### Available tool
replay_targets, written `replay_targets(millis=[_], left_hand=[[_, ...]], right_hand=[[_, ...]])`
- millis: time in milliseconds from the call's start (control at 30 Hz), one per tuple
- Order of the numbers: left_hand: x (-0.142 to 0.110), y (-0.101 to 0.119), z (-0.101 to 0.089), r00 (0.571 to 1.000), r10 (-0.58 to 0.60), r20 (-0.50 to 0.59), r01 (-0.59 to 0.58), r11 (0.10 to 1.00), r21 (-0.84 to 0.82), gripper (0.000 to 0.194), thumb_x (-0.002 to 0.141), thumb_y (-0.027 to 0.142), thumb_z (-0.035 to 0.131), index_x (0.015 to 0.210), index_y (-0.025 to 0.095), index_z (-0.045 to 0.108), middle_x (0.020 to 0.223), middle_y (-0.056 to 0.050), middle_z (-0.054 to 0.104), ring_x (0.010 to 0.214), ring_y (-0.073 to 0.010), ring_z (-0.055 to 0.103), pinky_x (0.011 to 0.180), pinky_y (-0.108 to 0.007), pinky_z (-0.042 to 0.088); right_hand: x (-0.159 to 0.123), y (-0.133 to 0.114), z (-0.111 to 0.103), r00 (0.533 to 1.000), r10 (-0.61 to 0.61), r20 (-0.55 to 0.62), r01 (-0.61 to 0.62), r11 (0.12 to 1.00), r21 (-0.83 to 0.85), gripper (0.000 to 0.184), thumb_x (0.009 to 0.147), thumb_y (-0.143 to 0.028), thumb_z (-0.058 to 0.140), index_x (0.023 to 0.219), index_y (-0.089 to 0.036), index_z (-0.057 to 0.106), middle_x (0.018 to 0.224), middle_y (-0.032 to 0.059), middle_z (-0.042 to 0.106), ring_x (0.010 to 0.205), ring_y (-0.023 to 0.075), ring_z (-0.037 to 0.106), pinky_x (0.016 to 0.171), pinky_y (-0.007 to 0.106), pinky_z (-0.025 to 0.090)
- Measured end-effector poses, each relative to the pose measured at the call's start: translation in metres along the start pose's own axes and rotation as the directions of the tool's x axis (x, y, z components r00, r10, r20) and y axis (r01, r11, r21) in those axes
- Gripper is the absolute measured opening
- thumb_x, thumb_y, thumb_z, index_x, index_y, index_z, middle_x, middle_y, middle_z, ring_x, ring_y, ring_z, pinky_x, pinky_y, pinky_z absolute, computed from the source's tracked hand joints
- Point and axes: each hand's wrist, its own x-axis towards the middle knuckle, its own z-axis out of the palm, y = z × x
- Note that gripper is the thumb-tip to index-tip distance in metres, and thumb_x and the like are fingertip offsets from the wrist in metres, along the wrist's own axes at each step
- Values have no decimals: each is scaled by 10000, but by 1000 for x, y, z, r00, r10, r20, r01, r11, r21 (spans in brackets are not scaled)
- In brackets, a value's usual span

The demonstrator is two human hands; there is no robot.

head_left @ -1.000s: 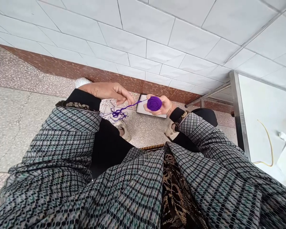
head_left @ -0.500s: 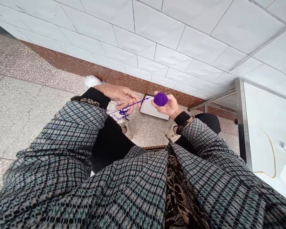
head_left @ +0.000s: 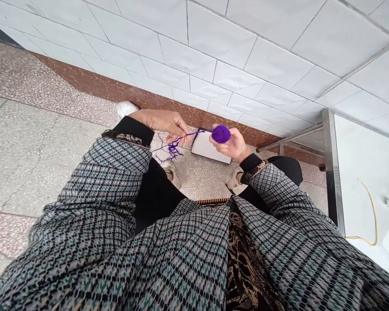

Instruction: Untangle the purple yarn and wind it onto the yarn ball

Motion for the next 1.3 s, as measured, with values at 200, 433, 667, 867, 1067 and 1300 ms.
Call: replay_targets(millis=[200, 433, 667, 867, 1067, 1300], left_hand=[[-2, 7, 1, 997, -17, -74, 23, 997, 80, 86, 743, 132, 905, 719, 185, 841, 556, -12, 572, 525, -191, 527, 668, -316, 485], [4, 14, 17, 981, 34, -188, -40, 999, -24, 128, 822, 189, 732, 696, 170, 747, 671, -55, 641, 585, -164, 563, 625, -292, 452], [17, 20, 38, 972, 110, -208, -197, 866, -459, 372, 976, 232, 730, 660, 200, 535, 594, 26, 395, 527, -111, 436, 596, -286, 429], [-1, 38, 16, 878, 98, -468, -410, 660, -630, 323, 1061, 14, 382, 1011, 155, 669, 578, 80, 409, 395, -65, 131, 457, -204, 194], [-9, 35, -1, 617, 155, -772, -622, 697, -357, 341, 887, 96, 672, 1121, 317, 783, 1345, 48, 823, 804, -112, 601, 772, -218, 561], [-1, 29, 4, 796, -158, -585, 78, 984, -160, 239, 963, 144, 669, 1182, 136, 762, 1155, -124, 829, 939, -213, 738, 963, -363, 606]], right_hand=[[-1, 0, -1, 1000, -16, 4, 16, 1000, 19, 261, 995, -415, 434, 1095, -227, 586, 720, -44, 494, 466, 80, 142, 381, 164, 269], [-4, 3, -1, 999, 49, 8, -47, 983, -177, 224, 929, -321, 421, 1118, -242, 512, 743, -3, 584, 437, 101, 237, 401, 191, 316], [2, 7, -15, 983, 107, 149, -56, 949, -312, 355, 838, -335, 515, 1176, -227, 504, 801, 55, 716, 441, 103, 321, 416, 183, 305], [-1, 5, -21, 967, 92, 236, -17, 954, -301, 380, 838, -334, 526, 1195, -205, 519, 833, 61, 723, 461, 95, 349, 429, 181, 338], [-1, 5, -26, 957, 100, 273, -11, 951, -310, 398, 876, -351, 513, 1240, -191, 513, 872, 73, 718, 455, 88, 348, 413, 182, 336], [-7, 2, -26, 953, 128, 274, -60, 968, -242, 326, 918, -346, 500, 1201, -191, 541, 830, 59, 682, 454, 94, 358, 408, 189, 381]])
